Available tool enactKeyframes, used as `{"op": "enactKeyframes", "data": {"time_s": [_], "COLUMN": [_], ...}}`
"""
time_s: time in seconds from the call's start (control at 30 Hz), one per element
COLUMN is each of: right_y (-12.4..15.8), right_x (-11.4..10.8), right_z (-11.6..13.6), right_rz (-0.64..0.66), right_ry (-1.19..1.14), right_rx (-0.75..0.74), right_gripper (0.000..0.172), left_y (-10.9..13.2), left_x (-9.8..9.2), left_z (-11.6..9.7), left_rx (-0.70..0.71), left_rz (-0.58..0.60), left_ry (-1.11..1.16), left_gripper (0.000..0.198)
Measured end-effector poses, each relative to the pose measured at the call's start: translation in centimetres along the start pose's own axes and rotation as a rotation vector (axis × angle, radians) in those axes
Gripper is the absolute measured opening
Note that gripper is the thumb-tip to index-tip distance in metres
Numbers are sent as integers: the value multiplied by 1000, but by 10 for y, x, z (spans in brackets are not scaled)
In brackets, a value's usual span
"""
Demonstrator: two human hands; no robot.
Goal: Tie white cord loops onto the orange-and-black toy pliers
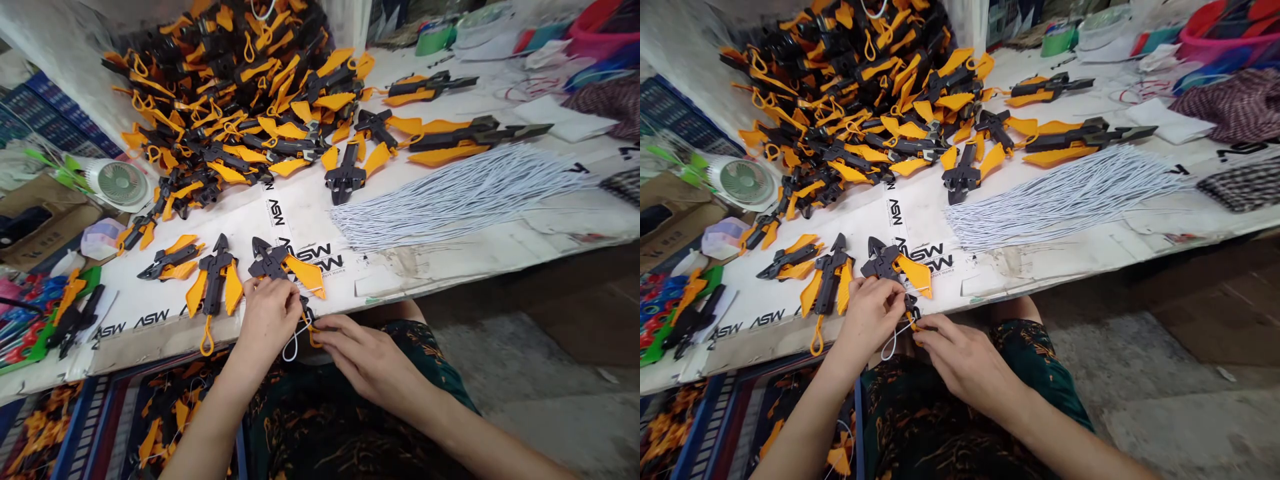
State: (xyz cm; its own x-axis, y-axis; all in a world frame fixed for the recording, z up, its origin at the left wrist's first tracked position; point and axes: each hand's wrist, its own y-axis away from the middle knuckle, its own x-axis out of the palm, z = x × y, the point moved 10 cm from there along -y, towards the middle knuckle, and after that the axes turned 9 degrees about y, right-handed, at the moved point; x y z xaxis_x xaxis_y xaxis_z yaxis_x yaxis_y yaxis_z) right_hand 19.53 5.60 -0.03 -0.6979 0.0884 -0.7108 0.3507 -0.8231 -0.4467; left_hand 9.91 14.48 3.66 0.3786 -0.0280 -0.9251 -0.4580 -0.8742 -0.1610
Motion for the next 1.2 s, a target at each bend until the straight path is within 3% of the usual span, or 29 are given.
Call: {"op": "enactKeyframes", "data": {"time_s": [0.37,0.6,0.93,1.2], "right_y": [-3,-25,-30,-38], "right_x": [-4,-29,-21,-19], "right_z": [-15,-56,-64,-64], "right_rz": [-19,-135,-81,-51], "right_ry": [38,287,311,307], "right_rx": [51,303,323,311], "right_gripper": [29,27,22,17], "left_y": [-8,-13,-21,-19], "left_x": [4,7,11,19], "left_z": [-6,-3,-25,-13], "left_rx": [37,53,125,50], "left_rz": [60,100,240,134], "left_ry": [1,2,-52,0], "left_gripper": [15,17,21,19]}}
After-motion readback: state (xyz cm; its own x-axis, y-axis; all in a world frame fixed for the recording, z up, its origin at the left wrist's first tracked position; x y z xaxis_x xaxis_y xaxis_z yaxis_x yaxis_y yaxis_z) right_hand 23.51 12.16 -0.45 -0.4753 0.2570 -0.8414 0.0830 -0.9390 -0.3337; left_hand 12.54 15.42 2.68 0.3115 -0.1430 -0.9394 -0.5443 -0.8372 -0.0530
